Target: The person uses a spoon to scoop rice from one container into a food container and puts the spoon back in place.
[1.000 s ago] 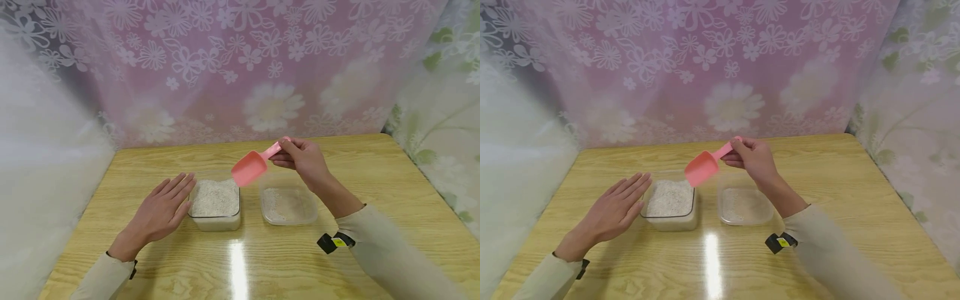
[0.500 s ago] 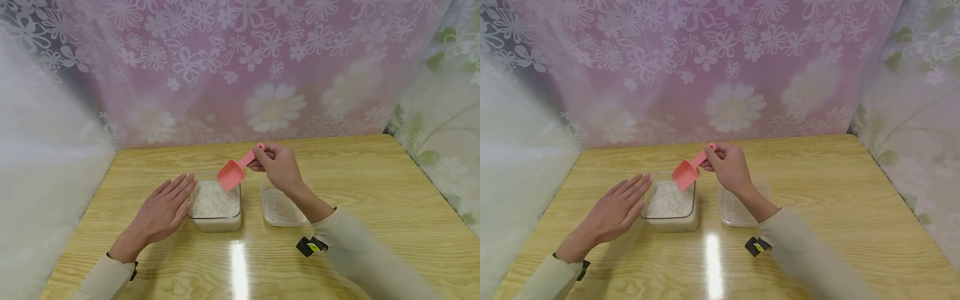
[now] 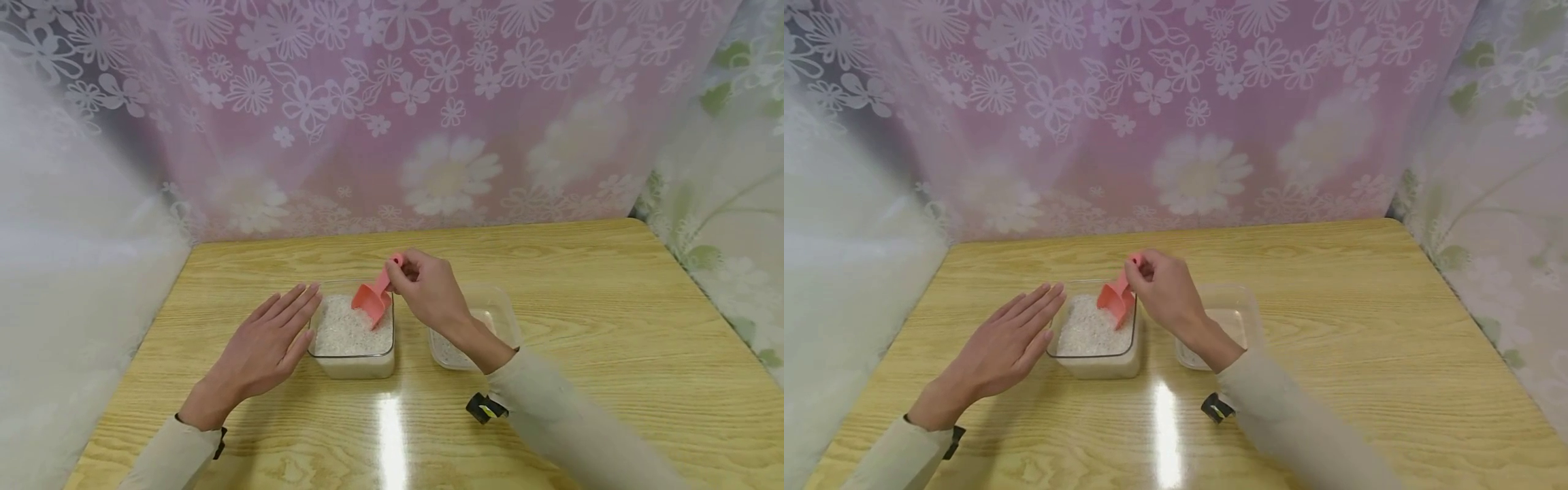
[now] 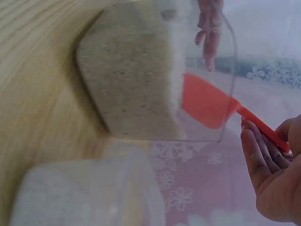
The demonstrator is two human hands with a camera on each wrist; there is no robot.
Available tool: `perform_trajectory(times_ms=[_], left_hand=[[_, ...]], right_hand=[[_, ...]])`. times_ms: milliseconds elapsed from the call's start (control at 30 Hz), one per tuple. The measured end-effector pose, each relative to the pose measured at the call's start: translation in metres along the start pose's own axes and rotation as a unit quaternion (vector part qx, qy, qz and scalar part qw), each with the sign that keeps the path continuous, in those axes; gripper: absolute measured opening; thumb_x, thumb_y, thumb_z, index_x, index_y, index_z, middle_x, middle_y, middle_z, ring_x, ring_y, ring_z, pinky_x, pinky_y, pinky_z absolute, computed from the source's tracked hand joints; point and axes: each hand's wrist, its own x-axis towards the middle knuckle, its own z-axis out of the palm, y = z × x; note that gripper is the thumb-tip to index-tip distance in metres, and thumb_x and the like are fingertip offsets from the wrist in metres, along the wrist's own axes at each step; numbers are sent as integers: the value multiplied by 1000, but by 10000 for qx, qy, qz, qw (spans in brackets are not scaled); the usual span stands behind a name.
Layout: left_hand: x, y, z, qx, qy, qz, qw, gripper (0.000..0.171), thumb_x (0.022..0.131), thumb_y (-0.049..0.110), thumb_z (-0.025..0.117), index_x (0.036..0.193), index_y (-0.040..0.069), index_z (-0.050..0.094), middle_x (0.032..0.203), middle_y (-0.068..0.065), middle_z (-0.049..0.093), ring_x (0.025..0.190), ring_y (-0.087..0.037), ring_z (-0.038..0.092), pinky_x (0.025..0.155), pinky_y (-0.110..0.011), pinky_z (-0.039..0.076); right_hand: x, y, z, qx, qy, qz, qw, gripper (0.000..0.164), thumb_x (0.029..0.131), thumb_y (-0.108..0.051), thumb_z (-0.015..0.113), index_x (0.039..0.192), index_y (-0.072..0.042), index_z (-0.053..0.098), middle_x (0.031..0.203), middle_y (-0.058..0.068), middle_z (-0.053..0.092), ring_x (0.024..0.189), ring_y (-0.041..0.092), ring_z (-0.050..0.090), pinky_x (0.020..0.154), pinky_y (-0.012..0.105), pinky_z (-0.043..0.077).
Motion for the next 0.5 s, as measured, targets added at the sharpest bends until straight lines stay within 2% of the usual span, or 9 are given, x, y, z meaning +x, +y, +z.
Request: perform_trajectory(times_ms=[133, 267, 500], left_hand=[[-1, -1, 1, -38, -1, 5, 10000, 56, 102, 35, 38, 151, 9, 30, 156, -3, 25, 142, -21, 21, 114, -43, 18], [-2, -1, 2, -53, 50, -6, 10000, 55, 102, 35, 38, 151, 9, 31, 155, -2, 26, 142, -20, 22, 113, -43, 19], [-1, -1, 2, -68, 28, -6, 10000, 55, 102, 35, 37, 151, 10, 29, 156, -2, 25, 142, -19, 20, 114, -43, 18]], right_hand=[[-1, 12, 3, 398, -11, 480, 9981, 18, 98, -17, 56, 86, -4, 61, 77, 6, 68, 71, 16, 68, 64, 26, 57], [0, 18, 3, 753, -64, 667, 9949, 19, 98, -15, 56, 89, -1, 63, 77, 9, 69, 72, 21, 69, 65, 28, 58], [2, 20, 2, 1042, -73, 886, 9906, 20, 98, -15, 56, 92, 1, 65, 79, 11, 69, 79, 34, 68, 67, 31, 58]])
